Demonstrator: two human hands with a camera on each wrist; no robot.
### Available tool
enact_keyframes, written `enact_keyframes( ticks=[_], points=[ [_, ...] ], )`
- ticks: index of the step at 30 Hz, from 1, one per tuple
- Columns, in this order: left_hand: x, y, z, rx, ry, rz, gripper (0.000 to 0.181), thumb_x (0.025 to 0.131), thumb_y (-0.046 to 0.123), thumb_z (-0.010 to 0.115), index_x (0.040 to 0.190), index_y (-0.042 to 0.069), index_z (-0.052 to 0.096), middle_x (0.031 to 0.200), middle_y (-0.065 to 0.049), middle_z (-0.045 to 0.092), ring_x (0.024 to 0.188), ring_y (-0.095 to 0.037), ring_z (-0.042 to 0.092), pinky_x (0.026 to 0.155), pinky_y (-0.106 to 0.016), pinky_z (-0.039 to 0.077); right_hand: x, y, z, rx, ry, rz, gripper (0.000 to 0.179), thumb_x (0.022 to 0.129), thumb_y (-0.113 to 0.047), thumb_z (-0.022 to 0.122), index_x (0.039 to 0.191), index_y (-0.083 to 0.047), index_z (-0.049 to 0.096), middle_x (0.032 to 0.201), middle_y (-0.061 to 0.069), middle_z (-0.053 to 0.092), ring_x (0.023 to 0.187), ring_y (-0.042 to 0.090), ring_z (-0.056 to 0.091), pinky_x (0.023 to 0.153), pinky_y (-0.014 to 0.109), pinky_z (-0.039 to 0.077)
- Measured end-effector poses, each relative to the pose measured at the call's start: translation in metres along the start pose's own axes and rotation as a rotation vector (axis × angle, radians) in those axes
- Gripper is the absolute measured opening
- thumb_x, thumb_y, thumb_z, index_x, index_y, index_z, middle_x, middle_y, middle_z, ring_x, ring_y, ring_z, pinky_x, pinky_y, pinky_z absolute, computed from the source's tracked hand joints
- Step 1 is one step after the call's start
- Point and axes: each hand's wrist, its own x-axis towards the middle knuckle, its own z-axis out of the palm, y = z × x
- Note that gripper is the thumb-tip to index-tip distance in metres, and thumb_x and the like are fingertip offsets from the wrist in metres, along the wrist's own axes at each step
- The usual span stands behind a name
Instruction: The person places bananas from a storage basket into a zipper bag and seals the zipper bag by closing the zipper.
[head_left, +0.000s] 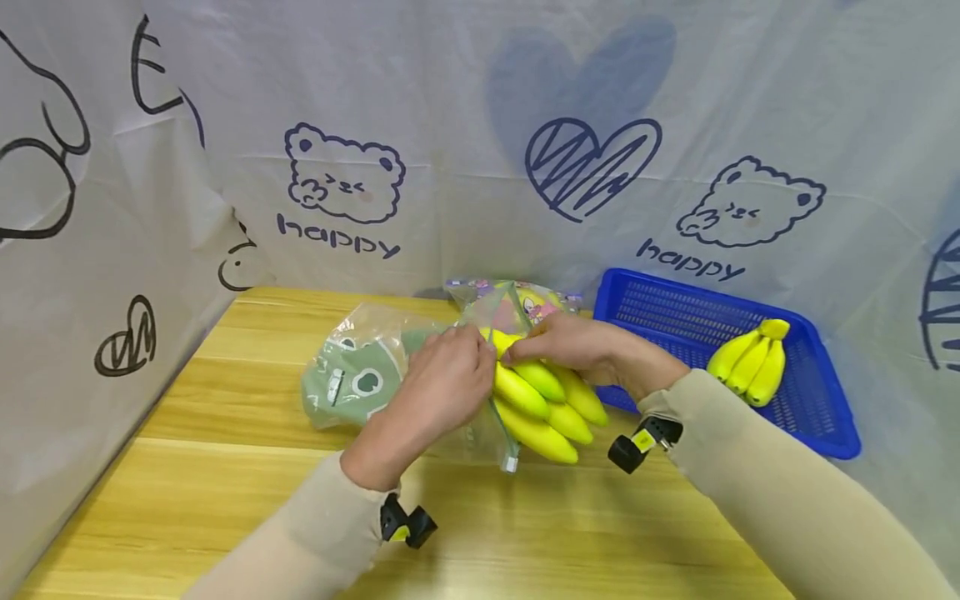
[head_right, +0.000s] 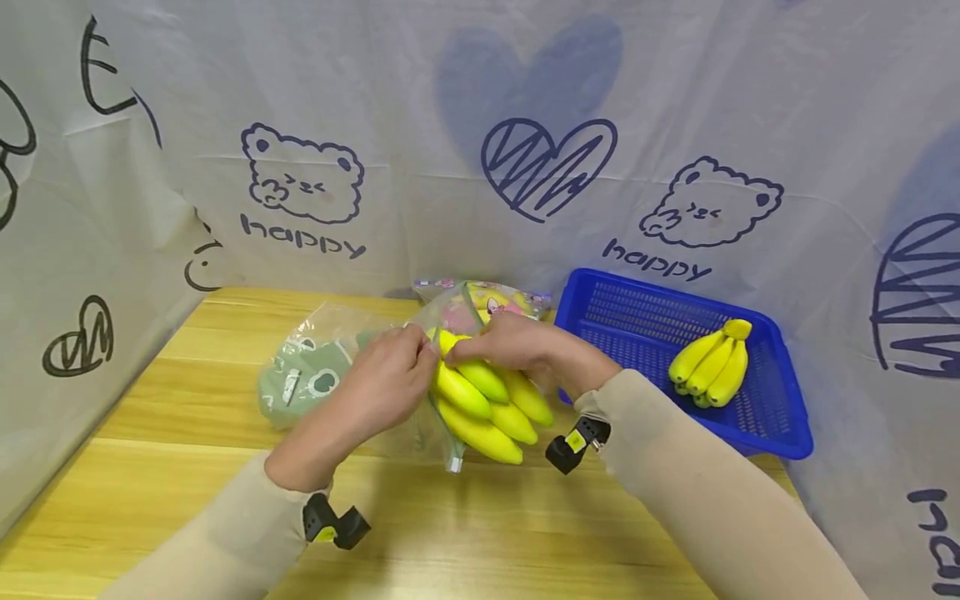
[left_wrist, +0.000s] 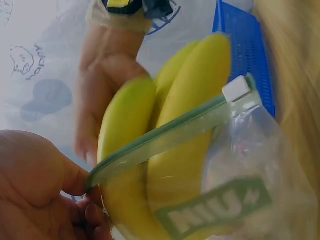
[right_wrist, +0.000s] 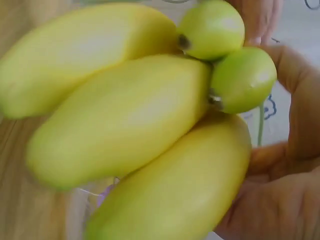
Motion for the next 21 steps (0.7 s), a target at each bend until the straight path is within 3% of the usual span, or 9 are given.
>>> enact_keyframes(
  ticks=[7,12,15,21],
  points=[
    [-0.009,-0.001,0.006,0.04,-0.038,0.062,0.03,0.11,0.02,0.041,0.09,0.006,0.058,0.081,-0.008,0.056,0.078,-0.028,0.054,0.076,-0.045,0.049,0.018,0.009,0.006,0.335,0.21,-0.02,0.04,0.1,-0.037,0.066,0.117,-0.002,0.058,0.099,0.004,0.066,0.082,0.015,0.067,0.073,0.027,0.06],
    [-0.01,0.001,0.003,-0.03,-0.043,0.041,0.03,0.111,0.021,0.041,0.092,0.005,0.059,0.083,-0.009,0.057,0.077,-0.026,0.055,0.072,-0.042,0.049,0.026,0.009,0.024,0.43,0.36,-0.044,0.037,0.097,-0.036,0.07,0.106,-0.001,0.062,0.093,0.006,0.066,0.071,0.015,0.068,0.065,0.028,0.06],
    [-0.008,0.001,-0.001,-0.1,-0.022,0.012,0.03,0.111,0.022,0.042,0.097,0.004,0.06,0.087,-0.009,0.058,0.08,-0.026,0.055,0.074,-0.04,0.048,0.025,0.009,0.031,0.399,0.323,-0.051,0.038,0.1,-0.037,0.068,0.104,0.001,0.064,0.093,0.008,0.067,0.07,0.015,0.069,0.064,0.027,0.059],
    [-0.003,-0.003,-0.004,-0.081,-0.003,-0.015,0.032,0.112,0.024,0.04,0.101,0.002,0.061,0.09,-0.01,0.059,0.088,-0.028,0.054,0.087,-0.042,0.047,0.019,0.012,0.027,0.258,0.048,-0.073,0.027,0.102,-0.021,0.065,0.113,0.003,0.069,0.096,0.006,0.071,0.079,0.015,0.068,0.071,0.025,0.058]
  ],
)
